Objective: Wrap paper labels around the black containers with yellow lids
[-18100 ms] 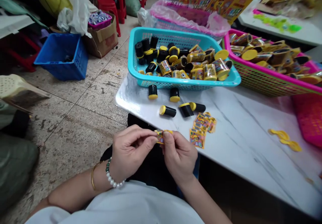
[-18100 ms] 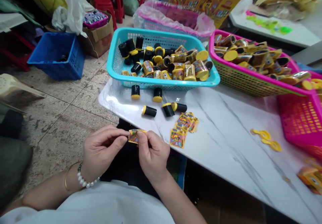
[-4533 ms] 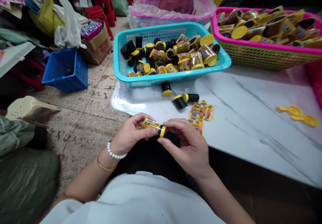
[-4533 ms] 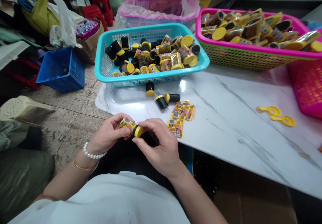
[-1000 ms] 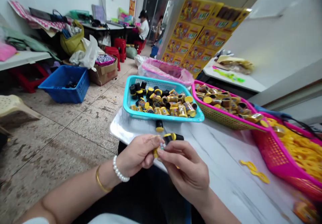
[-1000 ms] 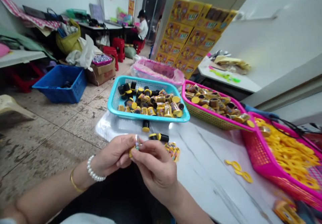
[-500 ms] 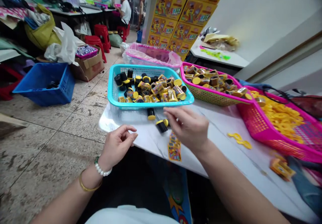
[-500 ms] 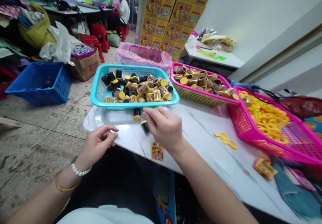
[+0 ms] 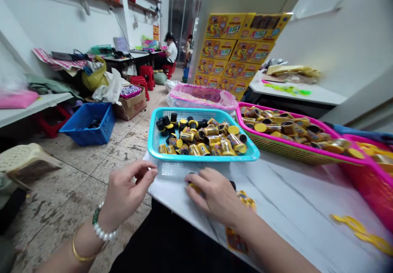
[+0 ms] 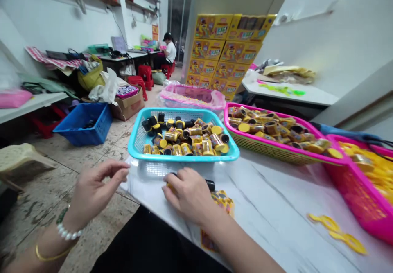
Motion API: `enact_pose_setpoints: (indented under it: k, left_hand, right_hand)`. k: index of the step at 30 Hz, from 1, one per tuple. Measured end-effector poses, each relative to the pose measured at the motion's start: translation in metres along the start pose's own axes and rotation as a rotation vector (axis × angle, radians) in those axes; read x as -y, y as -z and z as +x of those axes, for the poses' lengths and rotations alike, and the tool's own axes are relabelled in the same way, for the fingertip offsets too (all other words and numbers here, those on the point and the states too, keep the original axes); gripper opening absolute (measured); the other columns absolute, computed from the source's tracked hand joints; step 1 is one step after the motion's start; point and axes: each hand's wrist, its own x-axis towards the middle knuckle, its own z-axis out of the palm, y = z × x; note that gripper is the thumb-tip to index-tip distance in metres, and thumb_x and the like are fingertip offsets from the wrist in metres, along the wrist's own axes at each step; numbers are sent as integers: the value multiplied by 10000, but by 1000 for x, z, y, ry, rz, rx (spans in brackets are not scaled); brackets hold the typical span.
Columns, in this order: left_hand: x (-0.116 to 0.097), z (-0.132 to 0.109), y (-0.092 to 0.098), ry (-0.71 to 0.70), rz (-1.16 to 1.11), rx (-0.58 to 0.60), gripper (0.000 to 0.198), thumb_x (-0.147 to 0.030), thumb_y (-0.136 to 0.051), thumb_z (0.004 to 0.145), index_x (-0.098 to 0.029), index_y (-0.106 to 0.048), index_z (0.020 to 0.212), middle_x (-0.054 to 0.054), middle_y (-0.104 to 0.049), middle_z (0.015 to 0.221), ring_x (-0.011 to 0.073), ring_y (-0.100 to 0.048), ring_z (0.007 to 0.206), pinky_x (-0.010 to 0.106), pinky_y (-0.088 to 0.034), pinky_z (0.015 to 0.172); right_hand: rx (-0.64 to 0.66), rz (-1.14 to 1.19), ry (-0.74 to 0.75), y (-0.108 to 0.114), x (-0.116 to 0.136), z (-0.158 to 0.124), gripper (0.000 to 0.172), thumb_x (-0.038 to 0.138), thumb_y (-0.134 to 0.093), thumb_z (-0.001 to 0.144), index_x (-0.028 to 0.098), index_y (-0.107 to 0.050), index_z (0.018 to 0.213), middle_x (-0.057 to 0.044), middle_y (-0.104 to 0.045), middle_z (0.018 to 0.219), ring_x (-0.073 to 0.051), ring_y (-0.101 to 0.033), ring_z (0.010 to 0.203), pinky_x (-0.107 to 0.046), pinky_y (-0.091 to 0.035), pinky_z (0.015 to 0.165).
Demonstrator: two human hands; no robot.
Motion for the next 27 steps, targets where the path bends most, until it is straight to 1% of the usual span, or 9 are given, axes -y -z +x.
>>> enact_pose_setpoints:
  k: [2, 4, 7, 10, 13, 17, 21, 24, 27]
  left_hand:
    - [-4, 33, 8, -92, 89, -12, 185, -350, -629, 920, -205, -740, 890, 37, -764, 811, 154, -671, 685, 253, -494, 654]
    - [-6, 72, 5, -126, 190, 60, 214, -343, -604, 932, -192, -751, 898, 49, -774, 832, 162, -684, 715, 258, -505, 679]
    - [-3, 128, -16, -155, 520, 314, 231, -252, -562, 931, -190, -780, 973, 62, -798, 892, 189, -717, 803, 285, -527, 776]
    - [2, 162, -42, -196, 606, 419, 240, -214, -574, 889, -196, -803, 960, 79, -808, 988, 223, -732, 917, 301, -527, 865]
    - [8, 174, -60, -228, 657, 486, 338, -255, -486, 917, -177, -798, 1020, 105, -803, 1015, 244, -728, 931, 320, -535, 863]
    - [21, 183, -70, -278, 753, 628, 417, -219, -450, 876, -186, -773, 1138, 113, -794, 1000, 269, -720, 933, 329, -533, 857]
    - [25, 189, -75, -364, 1066, 798, 521, -207, -432, 865, -209, -667, 1330, 129, -733, 1121, 260, -712, 964, 302, -525, 851]
    - [20, 189, -77, -356, 1114, 889, 552, -180, -442, 847, -187, -611, 1373, 149, -701, 1167, 258, -706, 988, 298, -524, 860]
    - [13, 188, -76, -336, 1116, 916, 563, -170, -500, 797, -119, -589, 1351, 177, -691, 1210, 272, -691, 1055, 304, -524, 890]
  right_hand:
    - [-47, 140, 38, 2, 3, -4, 170, 276, -529, 967, 197, -677, 938, -24, -632, 709, -178, -564, 682, -314, -369, 669]
    - [-74, 183, 63, 0, 2, -7, 176, 237, -514, 961, 193, -642, 849, -10, -621, 657, -175, -542, 658, -326, -344, 673]
    - [-83, 166, 60, -8, -4, -6, 251, 183, -496, 955, 199, -590, 723, -1, -591, 589, -177, -524, 657, -342, -302, 690]
    - [-81, 100, -29, -15, -8, -5, 291, 196, -481, 976, 196, -608, 714, -19, -624, 615, -186, -539, 687, -347, -301, 714]
    - [-28, 60, -76, -17, -9, -5, 313, 243, -473, 1001, 198, -654, 750, -31, -670, 649, -198, -568, 728, -354, -328, 771]
    - [4, 84, -71, -18, -17, -4, 301, 386, -529, 995, 205, -735, 871, -47, -727, 711, -207, -594, 738, -374, -362, 815]
    - [-188, 243, -91, -12, -31, -4, 372, 490, -569, 974, 187, -759, 873, -43, -752, 731, -189, -635, 736, -349, -409, 802]
    - [-366, 379, -142, -2, -43, -5, 369, 423, -557, 992, 175, -750, 800, -22, -729, 687, -141, -621, 650, -285, -419, 685]
    - [-420, 417, -165, 6, -52, -6, 384, 353, -563, 983, 170, -720, 685, 2, -659, 578, -104, -540, 525, -251, -377, 557]
